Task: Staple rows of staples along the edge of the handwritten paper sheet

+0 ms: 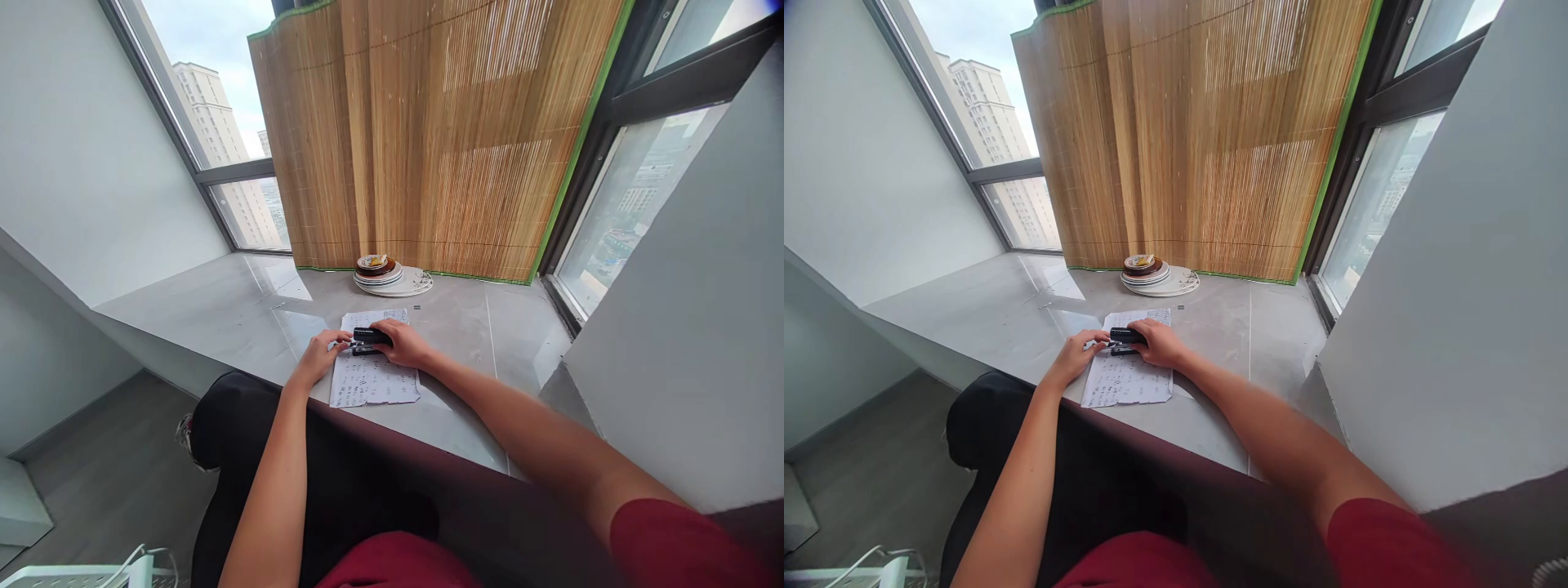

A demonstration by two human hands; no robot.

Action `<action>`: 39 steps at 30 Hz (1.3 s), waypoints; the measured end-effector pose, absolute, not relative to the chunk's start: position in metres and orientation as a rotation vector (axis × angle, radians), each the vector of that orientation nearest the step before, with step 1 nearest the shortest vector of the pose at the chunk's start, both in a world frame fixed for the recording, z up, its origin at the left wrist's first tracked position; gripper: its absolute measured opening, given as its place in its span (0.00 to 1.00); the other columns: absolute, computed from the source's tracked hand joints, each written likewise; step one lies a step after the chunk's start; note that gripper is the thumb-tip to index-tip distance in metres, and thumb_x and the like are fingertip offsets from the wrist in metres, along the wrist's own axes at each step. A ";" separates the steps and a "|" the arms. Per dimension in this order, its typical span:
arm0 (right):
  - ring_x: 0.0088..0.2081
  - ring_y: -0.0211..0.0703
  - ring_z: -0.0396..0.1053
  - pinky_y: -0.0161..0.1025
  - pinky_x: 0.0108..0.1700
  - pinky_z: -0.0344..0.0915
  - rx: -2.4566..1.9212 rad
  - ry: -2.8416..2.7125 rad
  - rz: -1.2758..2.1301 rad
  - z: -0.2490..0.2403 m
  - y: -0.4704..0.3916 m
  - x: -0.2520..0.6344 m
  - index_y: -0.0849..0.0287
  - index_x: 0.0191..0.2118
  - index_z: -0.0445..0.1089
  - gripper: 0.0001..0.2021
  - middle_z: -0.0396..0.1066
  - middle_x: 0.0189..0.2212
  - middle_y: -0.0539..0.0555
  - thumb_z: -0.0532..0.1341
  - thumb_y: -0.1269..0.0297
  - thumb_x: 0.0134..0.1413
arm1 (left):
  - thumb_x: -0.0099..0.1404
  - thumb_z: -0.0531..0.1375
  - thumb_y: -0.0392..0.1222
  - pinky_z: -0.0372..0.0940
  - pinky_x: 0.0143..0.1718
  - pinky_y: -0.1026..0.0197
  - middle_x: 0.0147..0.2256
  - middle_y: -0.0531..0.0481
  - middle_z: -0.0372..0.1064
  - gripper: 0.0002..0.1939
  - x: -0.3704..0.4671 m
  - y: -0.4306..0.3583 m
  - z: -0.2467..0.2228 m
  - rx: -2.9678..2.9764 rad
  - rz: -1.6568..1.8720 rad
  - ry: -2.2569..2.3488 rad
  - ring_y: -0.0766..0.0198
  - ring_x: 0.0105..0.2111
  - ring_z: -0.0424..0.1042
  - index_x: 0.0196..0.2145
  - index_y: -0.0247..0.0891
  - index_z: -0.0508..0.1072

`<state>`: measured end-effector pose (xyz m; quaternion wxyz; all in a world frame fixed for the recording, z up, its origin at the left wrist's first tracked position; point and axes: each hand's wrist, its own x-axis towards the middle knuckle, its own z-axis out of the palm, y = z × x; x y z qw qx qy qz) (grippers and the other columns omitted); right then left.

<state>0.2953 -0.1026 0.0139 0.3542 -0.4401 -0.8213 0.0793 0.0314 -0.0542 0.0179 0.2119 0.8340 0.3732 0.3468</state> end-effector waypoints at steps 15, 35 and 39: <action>0.54 0.55 0.75 0.47 0.57 0.69 -1.133 -2.111 0.195 0.012 -0.101 0.296 0.56 0.58 0.72 0.20 0.78 0.53 0.60 0.69 0.70 0.61 | 0.72 0.59 0.48 0.67 0.60 0.47 0.51 0.46 0.80 0.14 0.026 -0.048 0.009 2.320 0.943 1.059 0.49 0.54 0.76 0.47 0.43 0.82; 0.52 0.54 0.75 0.51 0.58 0.68 -1.094 -2.009 0.258 0.008 -0.091 0.302 0.57 0.54 0.76 0.19 0.80 0.50 0.59 0.70 0.73 0.56 | 0.66 0.69 0.49 0.74 0.55 0.48 0.45 0.46 0.84 0.10 0.000 -0.057 0.017 2.259 0.982 0.927 0.48 0.48 0.81 0.41 0.45 0.87; 0.51 0.54 0.76 0.51 0.57 0.69 -1.033 -1.931 0.362 0.006 -0.085 0.310 0.56 0.51 0.78 0.20 0.81 0.49 0.57 0.70 0.75 0.52 | 0.69 0.65 0.44 0.74 0.50 0.51 0.43 0.47 0.84 0.08 0.001 -0.065 0.024 2.348 0.954 0.789 0.51 0.44 0.82 0.39 0.44 0.86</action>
